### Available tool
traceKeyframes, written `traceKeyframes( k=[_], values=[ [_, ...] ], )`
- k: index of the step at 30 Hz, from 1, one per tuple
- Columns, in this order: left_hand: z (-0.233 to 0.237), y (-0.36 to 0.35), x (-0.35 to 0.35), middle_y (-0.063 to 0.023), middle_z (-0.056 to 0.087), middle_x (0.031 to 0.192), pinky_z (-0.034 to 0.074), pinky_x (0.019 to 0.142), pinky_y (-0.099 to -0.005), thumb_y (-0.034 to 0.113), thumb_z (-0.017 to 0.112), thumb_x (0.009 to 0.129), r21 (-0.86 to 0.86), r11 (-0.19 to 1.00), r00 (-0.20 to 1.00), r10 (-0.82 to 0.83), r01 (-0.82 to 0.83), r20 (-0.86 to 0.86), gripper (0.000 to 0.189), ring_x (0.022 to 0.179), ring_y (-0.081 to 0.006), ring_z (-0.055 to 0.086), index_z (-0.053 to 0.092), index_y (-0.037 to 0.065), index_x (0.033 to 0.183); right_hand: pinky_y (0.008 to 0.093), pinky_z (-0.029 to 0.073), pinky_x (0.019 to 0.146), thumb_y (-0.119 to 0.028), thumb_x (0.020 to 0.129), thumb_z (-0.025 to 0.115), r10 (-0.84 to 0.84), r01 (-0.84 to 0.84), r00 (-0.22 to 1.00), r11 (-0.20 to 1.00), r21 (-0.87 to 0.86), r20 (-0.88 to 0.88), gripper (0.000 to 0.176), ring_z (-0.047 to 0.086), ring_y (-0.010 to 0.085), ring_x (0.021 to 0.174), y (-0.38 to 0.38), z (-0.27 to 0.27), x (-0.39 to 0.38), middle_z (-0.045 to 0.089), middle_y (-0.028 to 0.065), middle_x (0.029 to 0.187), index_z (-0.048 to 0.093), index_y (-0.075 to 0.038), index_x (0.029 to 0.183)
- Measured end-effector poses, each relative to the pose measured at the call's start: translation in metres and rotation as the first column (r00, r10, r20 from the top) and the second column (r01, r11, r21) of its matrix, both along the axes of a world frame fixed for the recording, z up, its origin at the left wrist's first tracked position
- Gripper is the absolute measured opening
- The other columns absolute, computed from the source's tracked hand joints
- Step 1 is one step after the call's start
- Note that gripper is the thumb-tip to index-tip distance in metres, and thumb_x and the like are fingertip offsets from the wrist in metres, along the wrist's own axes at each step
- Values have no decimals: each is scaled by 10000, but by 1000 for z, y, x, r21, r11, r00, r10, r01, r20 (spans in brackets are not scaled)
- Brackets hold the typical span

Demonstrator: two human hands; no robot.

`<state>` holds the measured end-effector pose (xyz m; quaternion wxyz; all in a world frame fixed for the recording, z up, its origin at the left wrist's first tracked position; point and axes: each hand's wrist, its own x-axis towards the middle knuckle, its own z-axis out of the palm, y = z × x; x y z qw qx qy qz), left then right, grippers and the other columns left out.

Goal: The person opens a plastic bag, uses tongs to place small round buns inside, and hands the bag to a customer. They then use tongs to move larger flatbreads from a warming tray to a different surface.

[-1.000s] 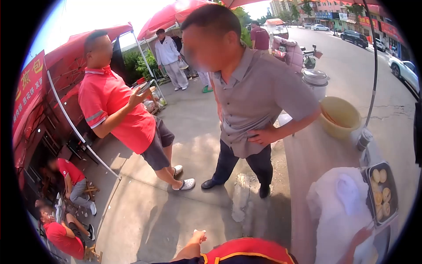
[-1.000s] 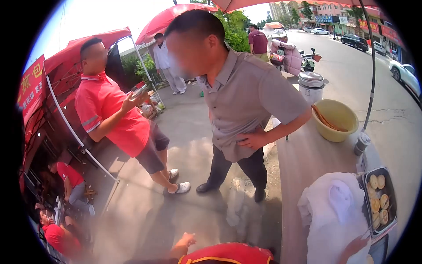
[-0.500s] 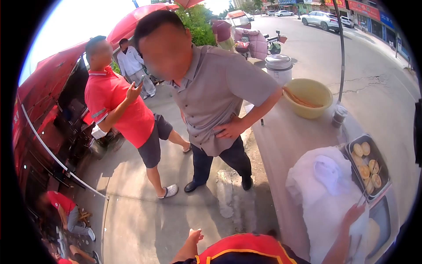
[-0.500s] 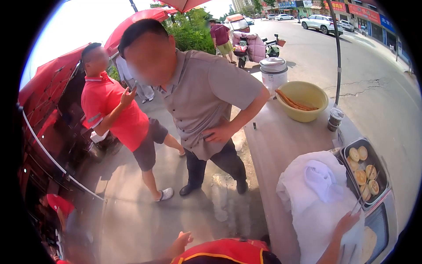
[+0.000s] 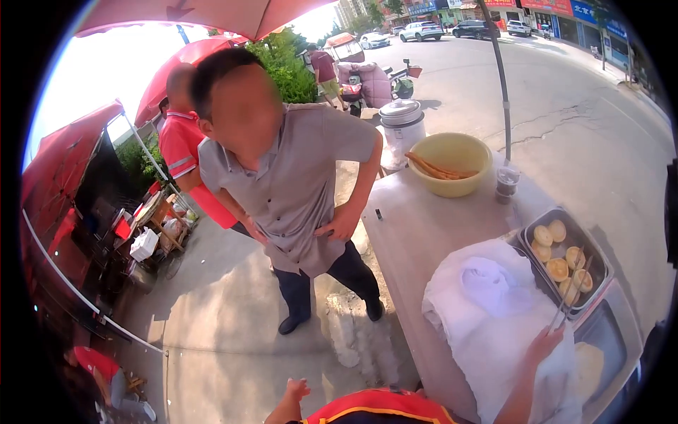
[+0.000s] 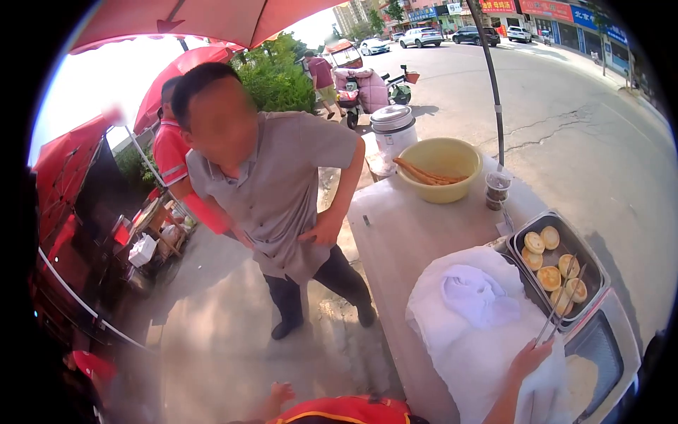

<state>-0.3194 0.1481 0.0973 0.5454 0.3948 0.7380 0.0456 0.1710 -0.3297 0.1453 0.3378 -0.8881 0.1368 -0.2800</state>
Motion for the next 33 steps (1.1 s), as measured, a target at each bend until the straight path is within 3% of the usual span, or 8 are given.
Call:
traceKeyframes(
  k=[9, 13, 16, 21, 23, 27, 30, 33],
  values=[
    [-35, 28, 20, -153, 558, 1036, 502, 651, -416, 243, 531, 843, -23, 983, 981, -180, 182, 68, 493, 793, -266, 603, 306, 48, 1237, 380, 393, 858, -113, 835, 484, 8, -1, 998, 992, 123, -57, 516, 450, 325, 1039, 6, 22, -6, 431, 205, 1121, 283, 16, 1292],
    [-72, 52, 15, -273, 518, 1051, 517, 570, -388, 176, 569, 827, 21, 986, 962, -169, 168, 214, 731, 751, -313, 613, 64, 35, 1336, 380, 398, 856, -111, 838, 482, 15, -11, 999, 991, 131, -33, 509, 453, 324, 1042, 5, 25, -9, 430, 202, 1131, 287, 20, 1290],
    [-66, 56, 17, -274, 521, 1032, 519, 563, -378, 137, 589, 811, -43, 989, 951, -124, 142, 284, 808, 757, -318, 616, -4, 51, 1353, 384, 396, 859, -105, 838, 483, 30, -29, 1000, 992, 124, -8, 510, 454, 327, 1037, 2, 18, -8, 428, 203, 1141, 285, 28, 1288],
    [-11, 27, 35, -247, 516, 1039, 520, 574, -387, 135, 582, 815, 20, 975, 972, -222, 221, 84, 796, 751, -324, 614, 0, 44, 1350, 387, 390, 847, -94, 823, 509, 27, -24, 999, 996, 84, -40, 505, 462, 337, 997, 5, 29, -11, 441, 212, 1092, 304, 37, 1266],
    [-10, 30, 21, -247, 500, 1066, 521, 600, -395, 142, 570, 823, -33, 975, 951, -207, 220, 231, 787, 780, -329, 608, -5, 49, 1352, 392, 389, 843, -78, 801, 531, 62, -66, 997, 993, 98, 40, 513, 466, 336, 980, 4, 29, -12, 444, 204, 1066, 313, 36, 1252],
    [0, 35, 14, -249, 467, 1120, 517, 639, -409, 168, 549, 838, -263, 941, 891, -76, 211, 447, 787, 844, -337, 592, -32, 60, 1357, 397, 399, 831, -67, 783, 550, 44, -44, 999, 997, 71, -1, 538, 474, 330, 978, 4, 36, -15, 445, 196, 1056, 305, 21, 1254],
    [6, 16, 25, -248, 458, 1141, 513, 651, -408, 187, 542, 844, -26, 954, 947, -293, 299, 130, 797, 879, -340, 582, -55, 72, 1359, 400, 402, 825, -63, 776, 556, 43, -43, 999, 999, 32, -29, 542, 470, 343, 984, 4, 37, -15, 445, 197, 1063, 310, 8, 1255],
    [17, 6, 31, -252, 455, 1148, 512, 650, -413, 198, 548, 842, 24, 955, 948, -296, 295, 119, 811, 866, -344, 585, -68, 77, 1357, 401, 402, 830, -62, 772, 562, 61, -62, 998, 997, -45, -22, 543, 465, 350, 991, 7, 35, -15, 447, 196, 1066, 316, 4, 1252]
  ],
)
